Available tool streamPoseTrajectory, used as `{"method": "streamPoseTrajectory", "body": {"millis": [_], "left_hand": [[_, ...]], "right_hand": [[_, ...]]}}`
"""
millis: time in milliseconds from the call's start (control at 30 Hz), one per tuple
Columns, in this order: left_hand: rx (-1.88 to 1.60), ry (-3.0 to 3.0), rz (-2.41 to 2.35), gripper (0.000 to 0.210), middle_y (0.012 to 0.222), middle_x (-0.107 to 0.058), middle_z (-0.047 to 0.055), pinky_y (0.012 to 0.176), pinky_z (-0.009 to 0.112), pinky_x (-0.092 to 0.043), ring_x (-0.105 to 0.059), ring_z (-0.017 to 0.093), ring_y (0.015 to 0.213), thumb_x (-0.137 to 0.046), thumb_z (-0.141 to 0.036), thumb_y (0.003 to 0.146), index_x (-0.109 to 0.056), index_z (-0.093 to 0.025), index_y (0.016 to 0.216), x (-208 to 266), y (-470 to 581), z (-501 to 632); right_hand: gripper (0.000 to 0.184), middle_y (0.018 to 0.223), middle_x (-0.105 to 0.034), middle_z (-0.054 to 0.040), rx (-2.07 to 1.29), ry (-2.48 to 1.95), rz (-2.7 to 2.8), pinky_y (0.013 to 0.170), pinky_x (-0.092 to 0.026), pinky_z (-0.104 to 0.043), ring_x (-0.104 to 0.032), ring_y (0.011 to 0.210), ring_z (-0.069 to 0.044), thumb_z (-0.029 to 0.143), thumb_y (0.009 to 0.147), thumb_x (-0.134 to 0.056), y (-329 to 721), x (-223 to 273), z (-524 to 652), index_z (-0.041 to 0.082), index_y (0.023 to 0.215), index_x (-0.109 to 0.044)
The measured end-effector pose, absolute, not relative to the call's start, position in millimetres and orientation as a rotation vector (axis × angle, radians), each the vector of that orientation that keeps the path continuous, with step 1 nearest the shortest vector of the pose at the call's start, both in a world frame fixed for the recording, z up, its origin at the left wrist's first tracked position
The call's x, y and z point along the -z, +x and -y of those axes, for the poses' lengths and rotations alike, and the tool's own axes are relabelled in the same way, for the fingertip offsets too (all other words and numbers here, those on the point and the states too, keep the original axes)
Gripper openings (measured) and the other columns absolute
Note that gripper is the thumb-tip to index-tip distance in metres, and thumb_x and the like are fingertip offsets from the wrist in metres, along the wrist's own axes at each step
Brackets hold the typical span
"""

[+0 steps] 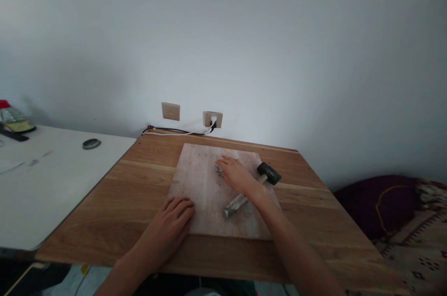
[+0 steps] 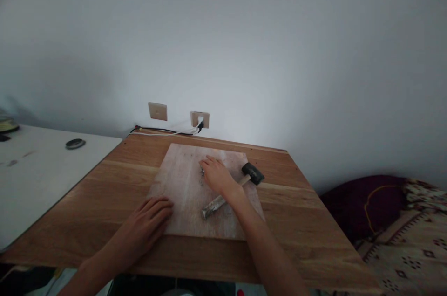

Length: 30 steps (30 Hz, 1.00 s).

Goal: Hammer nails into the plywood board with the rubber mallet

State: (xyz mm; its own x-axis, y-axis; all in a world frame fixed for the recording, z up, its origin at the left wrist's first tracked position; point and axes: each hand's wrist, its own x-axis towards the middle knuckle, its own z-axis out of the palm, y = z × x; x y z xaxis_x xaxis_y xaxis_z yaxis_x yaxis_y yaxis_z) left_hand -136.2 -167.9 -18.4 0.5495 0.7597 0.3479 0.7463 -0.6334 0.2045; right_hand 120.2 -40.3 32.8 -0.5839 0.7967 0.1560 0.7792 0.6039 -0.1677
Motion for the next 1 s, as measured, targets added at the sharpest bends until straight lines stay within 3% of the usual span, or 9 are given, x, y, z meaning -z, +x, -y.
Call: {"method": "streamPoseTrajectory", "body": {"millis": [100,167,333,467,633,733,867,1000], "left_hand": [[-0.708,2.769,-1.367,0.027,0.127,-0.071,0.007,0.106,0.041,-0.051,-0.062,0.024,0.122,-0.048,-0.017,0.1,-0.068,-0.022,0.118,27.3,-158.4,175.3],[-0.75,2.795,-1.395,0.027,0.131,-0.07,0.008,0.108,0.041,-0.051,-0.061,0.024,0.125,-0.049,-0.022,0.102,-0.068,-0.022,0.12,33.2,-166.4,178.9],[-0.754,2.879,-1.385,0.036,0.141,-0.066,0.008,0.118,0.044,-0.043,-0.058,0.025,0.134,-0.053,-0.034,0.103,-0.063,-0.022,0.136,39.4,-166.5,185.1],[-0.677,2.803,-1.504,0.047,0.146,-0.063,0.009,0.121,0.054,-0.038,-0.055,0.031,0.137,-0.061,-0.045,0.097,-0.06,-0.025,0.14,41.2,-167.4,187.1],[-0.734,2.469,-1.789,0.073,0.148,-0.06,0.016,0.12,0.064,-0.035,-0.053,0.037,0.14,-0.07,-0.057,0.087,-0.051,-0.022,0.149,51.0,-174.6,186.3],[-0.816,2.254,-1.755,0.07,0.147,-0.061,0.015,0.121,0.06,-0.037,-0.055,0.034,0.139,-0.068,-0.051,0.088,-0.049,-0.021,0.148,48.2,-172.0,185.7],[-0.959,1.893,-1.746,0.061,0.148,-0.061,0.014,0.115,0.047,-0.049,-0.058,0.029,0.137,-0.058,-0.045,0.092,-0.05,-0.017,0.146,35.3,-167.9,183.7],[-1.054,1.744,-1.81,0.055,0.15,-0.059,0.011,0.118,0.046,-0.045,-0.057,0.028,0.138,-0.052,-0.045,0.092,-0.056,-0.018,0.14,29.9,-181.9,179.4]], "right_hand": [[0.038,0.116,-0.074,-0.0169,-0.126,-1.327,2.619,0.105,-0.05,-0.041,-0.068,0.114,-0.026,0.0,0.093,-0.045,123.0,-35.9,44.6,0.007,0.121,-0.069],[0.039,0.116,-0.072,-0.0154,-0.11,-1.361,2.575,0.101,-0.052,-0.039,-0.069,0.109,-0.025,0.002,0.094,-0.044,128.0,-38.2,50.5,0.009,0.124,-0.068],[0.036,0.119,-0.068,-0.014,-0.057,-1.377,2.373,0.102,-0.053,-0.04,-0.066,0.112,-0.025,0.013,0.1,-0.042,159.2,-34.7,83.9,0.016,0.125,-0.067],[0.031,0.118,-0.069,-0.0153,0.101,-1.561,2.138,0.1,-0.054,-0.047,-0.067,0.111,-0.029,0.025,0.101,-0.044,215.4,-3.0,132.0,0.019,0.118,-0.069],[0.048,0.136,-0.066,-0.0173,0.167,-1.889,1.907,0.103,-0.051,-0.064,-0.057,0.133,-0.039,0.049,0.102,-0.041,271.5,59.5,187.5,0.019,0.132,-0.064],[0.058,0.147,-0.059,-0.0186,0.068,-1.903,1.885,0.113,-0.046,-0.062,-0.049,0.144,-0.038,0.055,0.102,-0.039,270.9,74.6,199.7,0.016,0.138,-0.06],[0.058,0.148,-0.059,-0.0175,-0.022,-1.862,1.851,0.117,-0.045,-0.056,-0.053,0.141,-0.034,0.055,0.103,-0.038,253.7,64.9,198.2,0.017,0.14,-0.061],[0.056,0.15,-0.059,-0.0154,-0.068,-1.8,1.894,0.117,-0.045,-0.057,-0.053,0.141,-0.033,0.055,0.103,-0.04,235.1,54.7,197.1,0.018,0.14,-0.062]]}}
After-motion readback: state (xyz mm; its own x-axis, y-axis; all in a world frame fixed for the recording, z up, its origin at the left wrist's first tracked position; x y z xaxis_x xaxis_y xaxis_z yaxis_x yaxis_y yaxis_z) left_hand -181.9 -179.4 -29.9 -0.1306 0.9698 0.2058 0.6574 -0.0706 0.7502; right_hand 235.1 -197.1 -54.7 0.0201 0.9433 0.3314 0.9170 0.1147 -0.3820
